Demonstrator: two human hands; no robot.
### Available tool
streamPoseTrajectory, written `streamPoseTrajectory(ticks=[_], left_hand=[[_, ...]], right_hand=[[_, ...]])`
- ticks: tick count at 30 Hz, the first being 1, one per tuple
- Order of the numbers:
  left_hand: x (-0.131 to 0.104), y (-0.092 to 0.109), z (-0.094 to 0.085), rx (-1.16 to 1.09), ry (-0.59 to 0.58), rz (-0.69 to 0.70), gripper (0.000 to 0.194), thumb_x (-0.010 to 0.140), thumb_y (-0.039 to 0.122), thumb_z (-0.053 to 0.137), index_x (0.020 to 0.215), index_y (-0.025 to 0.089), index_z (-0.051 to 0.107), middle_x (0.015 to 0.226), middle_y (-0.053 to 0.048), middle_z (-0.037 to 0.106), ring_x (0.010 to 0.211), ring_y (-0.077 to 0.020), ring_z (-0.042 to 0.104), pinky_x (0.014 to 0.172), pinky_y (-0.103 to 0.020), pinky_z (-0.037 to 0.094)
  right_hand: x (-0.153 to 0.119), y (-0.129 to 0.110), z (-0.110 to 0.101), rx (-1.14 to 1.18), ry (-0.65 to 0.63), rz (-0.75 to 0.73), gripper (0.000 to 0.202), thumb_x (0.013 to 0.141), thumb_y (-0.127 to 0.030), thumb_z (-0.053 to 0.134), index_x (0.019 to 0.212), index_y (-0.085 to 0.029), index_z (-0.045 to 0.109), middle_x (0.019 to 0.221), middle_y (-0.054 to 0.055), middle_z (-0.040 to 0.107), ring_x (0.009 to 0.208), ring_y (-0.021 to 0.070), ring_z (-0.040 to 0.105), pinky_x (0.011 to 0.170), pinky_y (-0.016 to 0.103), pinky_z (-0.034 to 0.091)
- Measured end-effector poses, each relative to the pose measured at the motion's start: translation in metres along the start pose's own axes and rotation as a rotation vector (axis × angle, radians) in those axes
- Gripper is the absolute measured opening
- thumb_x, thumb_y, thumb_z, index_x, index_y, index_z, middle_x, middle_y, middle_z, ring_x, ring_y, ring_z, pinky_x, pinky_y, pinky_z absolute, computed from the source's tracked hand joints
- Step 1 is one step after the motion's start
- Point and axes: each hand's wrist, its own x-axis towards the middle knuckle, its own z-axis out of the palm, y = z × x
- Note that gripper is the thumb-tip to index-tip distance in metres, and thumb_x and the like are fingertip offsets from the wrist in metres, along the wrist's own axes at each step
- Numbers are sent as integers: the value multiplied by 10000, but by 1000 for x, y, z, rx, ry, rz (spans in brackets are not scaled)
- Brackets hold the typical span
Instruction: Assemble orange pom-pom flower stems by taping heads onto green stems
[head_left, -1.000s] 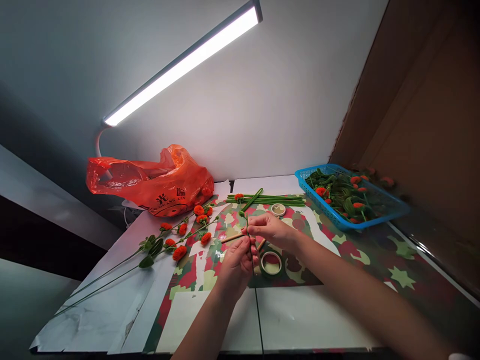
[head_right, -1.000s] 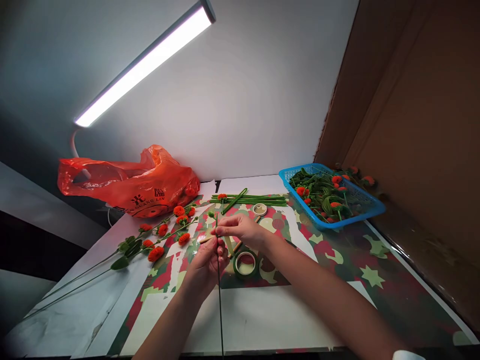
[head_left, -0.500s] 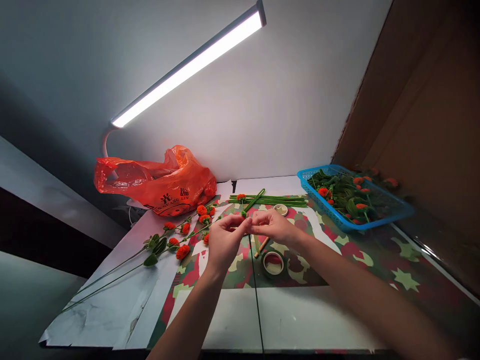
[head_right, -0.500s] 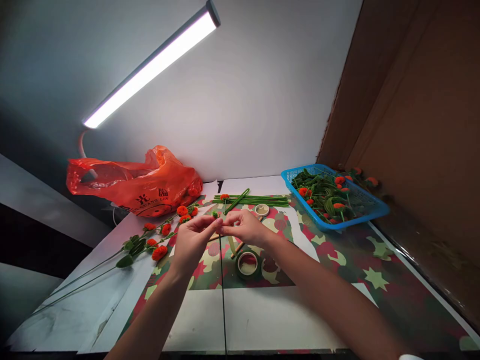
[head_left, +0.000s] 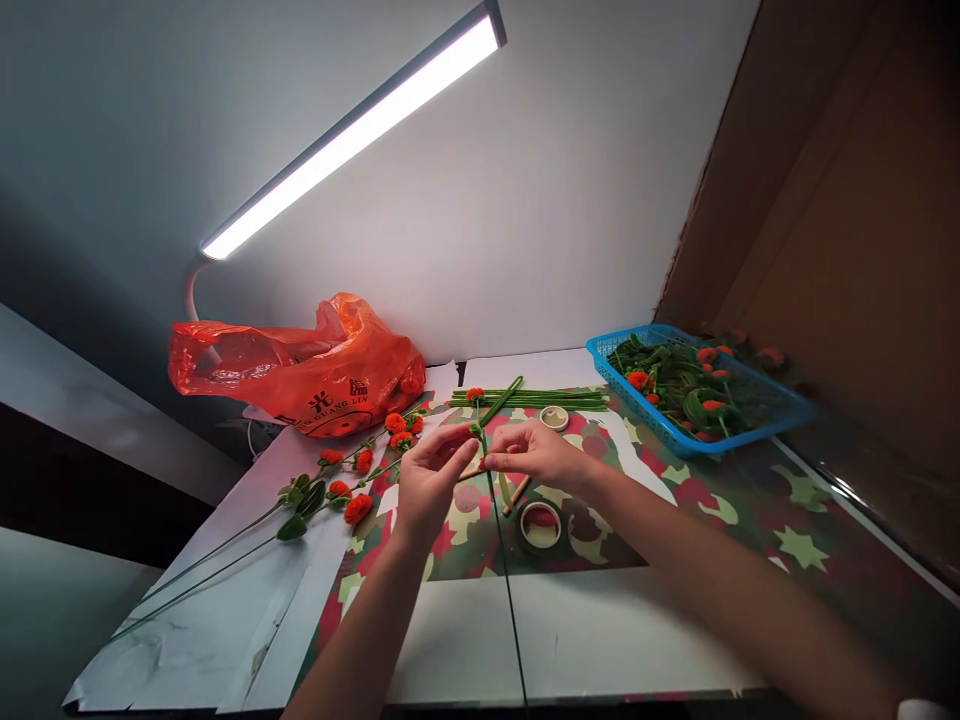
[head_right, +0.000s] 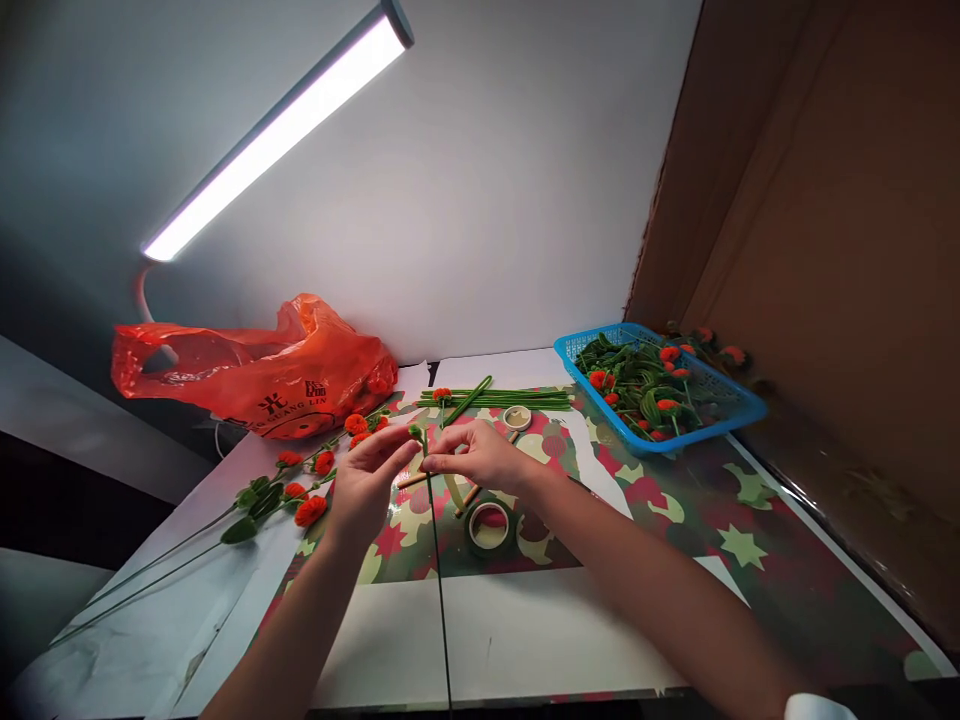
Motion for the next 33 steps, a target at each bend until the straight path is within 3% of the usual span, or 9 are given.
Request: streamPoseTrajectory(ticks=[2, 4, 7, 9, 11, 19, 26, 29, 33], left_hand=[[8, 5, -10, 94, -137, 97, 353, 707, 250, 687, 1057, 204, 665, 972, -83, 666, 810, -166, 619, 694, -268, 505], [16, 14, -19, 326, -245, 319, 398, 732, 238, 659, 1128, 241, 628, 1116, -97, 622, 907, -191, 602, 768, -320, 494], [26, 25, -27, 778, -369, 701, 247, 759, 224, 633, 990, 295, 686, 1082, -57, 660, 966, -215, 583, 886, -401, 430], [30, 29, -30, 952, -427, 838, 185, 774, 216, 620, 909, 314, 702, 1014, -31, 699, 952, -221, 591, 911, -418, 399], [33, 30, -31, 996, -462, 866, 190, 775, 210, 620, 906, 323, 700, 997, -21, 711, 944, -227, 601, 909, -418, 392], [42, 36, -39, 841, -605, 741, 249, 769, 172, 626, 926, 356, 686, 931, 3, 722, 881, -201, 632, 899, -404, 382], [50, 55, -32, 1090, -759, 891, 186, 817, 202, 545, 889, 322, 667, 851, 4, 701, 855, -191, 605, 915, -396, 338], [46, 53, -27, 1170, -695, 1005, 163, 811, 192, 531, 840, 293, 656, 800, 6, 692, 845, -192, 598, 915, -392, 323], [37, 46, -21, 1201, -524, 1158, 143, 792, 136, 537, 771, 247, 625, 763, 20, 689, 816, -179, 601, 891, -375, 321]], right_hand=[[-1, -3, 0, -7, -5, 5, 308, 697, -457, 687, 673, -150, 670, 650, -5, 517, 625, 112, 432, 574, 250, 323], [-1, -6, 0, -5, -9, 5, 310, 694, -461, 686, 676, -153, 670, 663, -1, 529, 642, 117, 444, 588, 253, 331], [-2, -7, 0, 7, -8, 6, 326, 673, -474, 697, 671, -150, 661, 656, -6, 523, 633, 116, 439, 589, 256, 331], [-2, -7, 0, -2, -2, 2, 334, 664, -478, 702, 664, -146, 657, 639, -10, 512, 620, 113, 427, 583, 257, 324], [-1, -7, 0, -23, 3, 1, 335, 668, -476, 698, 661, -143, 660, 623, -12, 501, 612, 112, 419, 577, 256, 318], [-1, -4, 1, -37, 21, -4, 290, 675, -431, 701, 667, -143, 672, 635, -8, 514, 612, 109, 429, 579, 251, 325], [0, -3, 3, -25, 24, -9, 272, 677, -416, 701, 666, -146, 673, 638, -7, 524, 616, 112, 433, 583, 253, 329], [0, -4, 3, -22, 37, -10, 276, 673, -415, 705, 648, -143, 660, 640, -4, 524, 625, 114, 442, 594, 254, 338], [0, -3, 2, -23, 58, 0, 284, 672, -414, 706, 638, -138, 650, 643, -2, 529, 632, 116, 451, 599, 254, 347]])
